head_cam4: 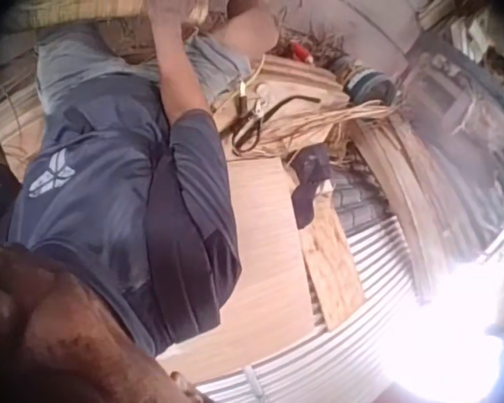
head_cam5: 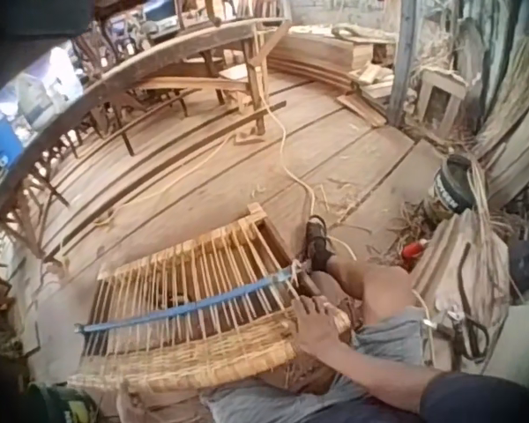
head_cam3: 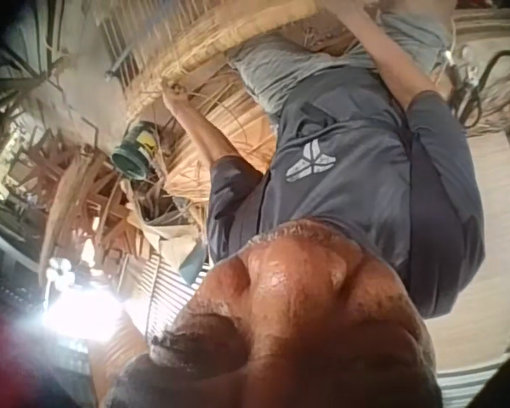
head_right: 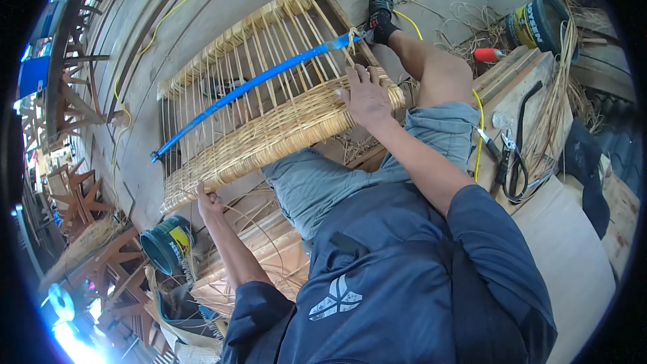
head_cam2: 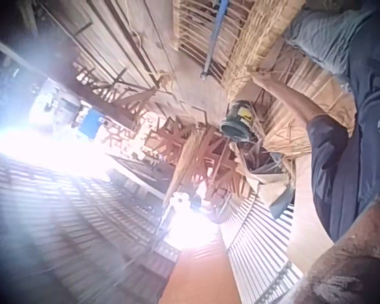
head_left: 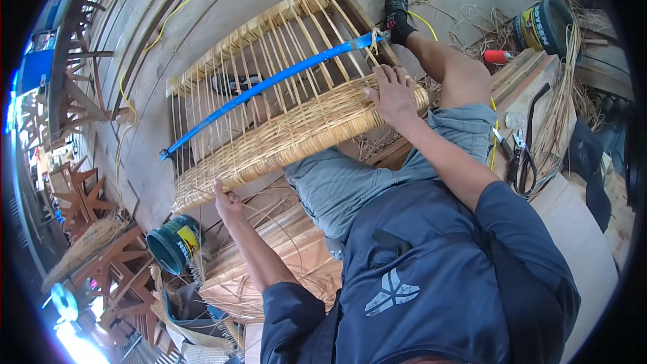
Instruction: The recorder is weaving and assembling a bamboo birdcage in an artisanal workshop.
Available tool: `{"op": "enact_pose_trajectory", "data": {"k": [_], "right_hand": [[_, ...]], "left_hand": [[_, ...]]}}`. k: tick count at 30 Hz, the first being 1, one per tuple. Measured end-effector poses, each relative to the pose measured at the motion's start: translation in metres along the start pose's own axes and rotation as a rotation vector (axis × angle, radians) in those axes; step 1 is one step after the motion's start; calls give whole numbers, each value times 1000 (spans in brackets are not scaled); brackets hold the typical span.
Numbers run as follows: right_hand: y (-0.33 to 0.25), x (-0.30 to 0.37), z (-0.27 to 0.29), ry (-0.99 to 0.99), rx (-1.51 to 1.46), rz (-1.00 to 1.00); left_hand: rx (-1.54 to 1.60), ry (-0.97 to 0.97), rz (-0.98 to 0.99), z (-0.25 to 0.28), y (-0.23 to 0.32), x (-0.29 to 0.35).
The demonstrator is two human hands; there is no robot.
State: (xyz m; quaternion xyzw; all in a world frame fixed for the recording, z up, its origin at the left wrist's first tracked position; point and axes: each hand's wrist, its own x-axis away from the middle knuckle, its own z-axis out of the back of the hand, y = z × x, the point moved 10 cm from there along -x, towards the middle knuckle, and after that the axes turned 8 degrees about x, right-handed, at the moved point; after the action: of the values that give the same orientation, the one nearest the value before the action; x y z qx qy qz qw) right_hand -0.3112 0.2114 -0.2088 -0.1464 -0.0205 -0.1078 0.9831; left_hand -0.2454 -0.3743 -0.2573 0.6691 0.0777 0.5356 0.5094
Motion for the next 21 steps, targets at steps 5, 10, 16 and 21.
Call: {"op": "enact_pose_trajectory", "data": {"k": [5, 10, 16, 21], "right_hand": [[51, -2, -48, -60, 98, -91], [77, -14, -99, 278, 591, 94], [80, -55, -79, -138, 159, -146], [84, -50, -87, -59, 58, -121]], "left_hand": [[16, 125, -76, -11, -9, 66], [21, 159, -100, -21, 8, 120], [108, 196, -58, -24, -7, 130], [10, 144, -44, -21, -12, 113]]}}
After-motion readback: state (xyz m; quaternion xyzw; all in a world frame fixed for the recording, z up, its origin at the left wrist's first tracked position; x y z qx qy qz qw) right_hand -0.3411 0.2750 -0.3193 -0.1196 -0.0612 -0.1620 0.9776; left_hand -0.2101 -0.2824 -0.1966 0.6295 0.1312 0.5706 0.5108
